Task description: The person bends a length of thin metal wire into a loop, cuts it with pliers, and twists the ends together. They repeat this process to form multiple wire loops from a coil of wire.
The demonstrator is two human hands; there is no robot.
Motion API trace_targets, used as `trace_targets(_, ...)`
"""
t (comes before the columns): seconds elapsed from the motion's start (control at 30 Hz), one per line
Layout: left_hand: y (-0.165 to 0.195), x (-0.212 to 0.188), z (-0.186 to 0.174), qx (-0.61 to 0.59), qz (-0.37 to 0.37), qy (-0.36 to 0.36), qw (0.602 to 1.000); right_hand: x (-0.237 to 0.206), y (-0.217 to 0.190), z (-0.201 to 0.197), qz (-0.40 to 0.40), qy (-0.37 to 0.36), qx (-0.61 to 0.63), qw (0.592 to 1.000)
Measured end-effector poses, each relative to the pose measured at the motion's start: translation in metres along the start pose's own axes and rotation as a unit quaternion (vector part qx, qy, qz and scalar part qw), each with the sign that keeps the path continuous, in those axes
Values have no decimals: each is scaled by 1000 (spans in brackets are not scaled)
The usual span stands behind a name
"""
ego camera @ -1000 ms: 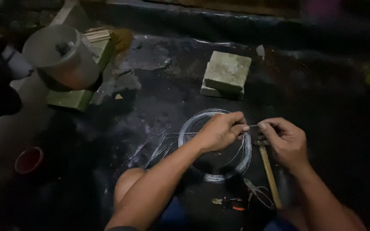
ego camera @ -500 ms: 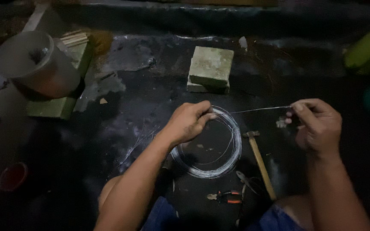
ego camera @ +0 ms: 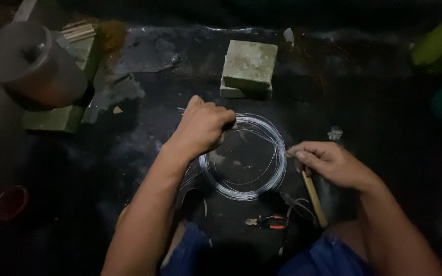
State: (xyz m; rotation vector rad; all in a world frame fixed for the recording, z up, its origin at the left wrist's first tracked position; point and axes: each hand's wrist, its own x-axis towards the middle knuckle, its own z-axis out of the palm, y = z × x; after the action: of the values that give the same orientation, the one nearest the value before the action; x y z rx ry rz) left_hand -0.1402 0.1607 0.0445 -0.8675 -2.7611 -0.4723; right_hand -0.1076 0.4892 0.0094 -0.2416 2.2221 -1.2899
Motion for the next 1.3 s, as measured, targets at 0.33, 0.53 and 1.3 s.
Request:
trace_targets(0.33,15,-11,45,-71,-31,352,933,26,-3,49,27,199,79,976)
trace_targets(0.53,67,-1,120,-618,-244,154,731,47,16,83,-73,145,244,956)
trace_targets(1.3,41,23,108,-745,-319,249,530,28,2,111,-80,50,198,976)
